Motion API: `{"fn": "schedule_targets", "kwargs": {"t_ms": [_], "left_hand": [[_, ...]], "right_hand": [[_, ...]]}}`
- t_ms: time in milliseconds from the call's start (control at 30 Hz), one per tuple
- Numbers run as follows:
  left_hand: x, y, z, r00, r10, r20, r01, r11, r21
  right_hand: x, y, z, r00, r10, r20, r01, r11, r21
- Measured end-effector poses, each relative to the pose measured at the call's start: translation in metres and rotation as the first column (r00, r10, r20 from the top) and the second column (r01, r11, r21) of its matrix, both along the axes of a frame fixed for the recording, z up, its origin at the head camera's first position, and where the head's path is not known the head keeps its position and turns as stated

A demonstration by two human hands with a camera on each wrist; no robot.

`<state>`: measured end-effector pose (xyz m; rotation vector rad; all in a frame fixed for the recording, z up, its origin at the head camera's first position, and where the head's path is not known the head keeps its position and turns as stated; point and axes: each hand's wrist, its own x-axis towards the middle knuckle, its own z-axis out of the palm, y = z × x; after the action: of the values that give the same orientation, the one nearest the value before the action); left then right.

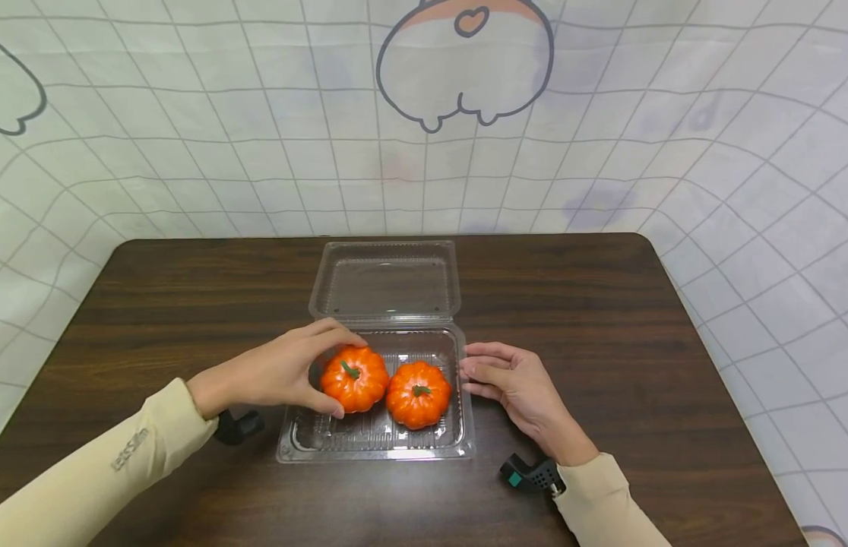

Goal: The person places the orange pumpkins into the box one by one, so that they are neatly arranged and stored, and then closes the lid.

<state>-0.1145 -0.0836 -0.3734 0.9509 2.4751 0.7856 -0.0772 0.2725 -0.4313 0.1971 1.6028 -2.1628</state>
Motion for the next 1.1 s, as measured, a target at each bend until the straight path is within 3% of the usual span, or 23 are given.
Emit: {"fn": "schedule_targets", "kwargs": {"t_ms": [167,733,1100], "left_hand": [[-0.004,0.003,0.001,0.999,-0.009,0.046,0.009,1.0,-0.001],[-0.023,0.006,0.001,0.989,-0.116,0.093,0.121,0.992,-0.046],[-0.027,0.003,-0.001,0.97,-0.132,0.204,0.137,0.991,-0.011]], "right_hand": [[0.0,0.0,0.001,1.0,0.0,0.004,0.0,1.0,0.01],[-0.001,-0.001,0.002,1.0,0.005,0.008,-0.005,1.0,-0.01],[-0.002,-0.001,0.002,1.0,0.005,0.007,-0.005,1.0,-0.006]]}}
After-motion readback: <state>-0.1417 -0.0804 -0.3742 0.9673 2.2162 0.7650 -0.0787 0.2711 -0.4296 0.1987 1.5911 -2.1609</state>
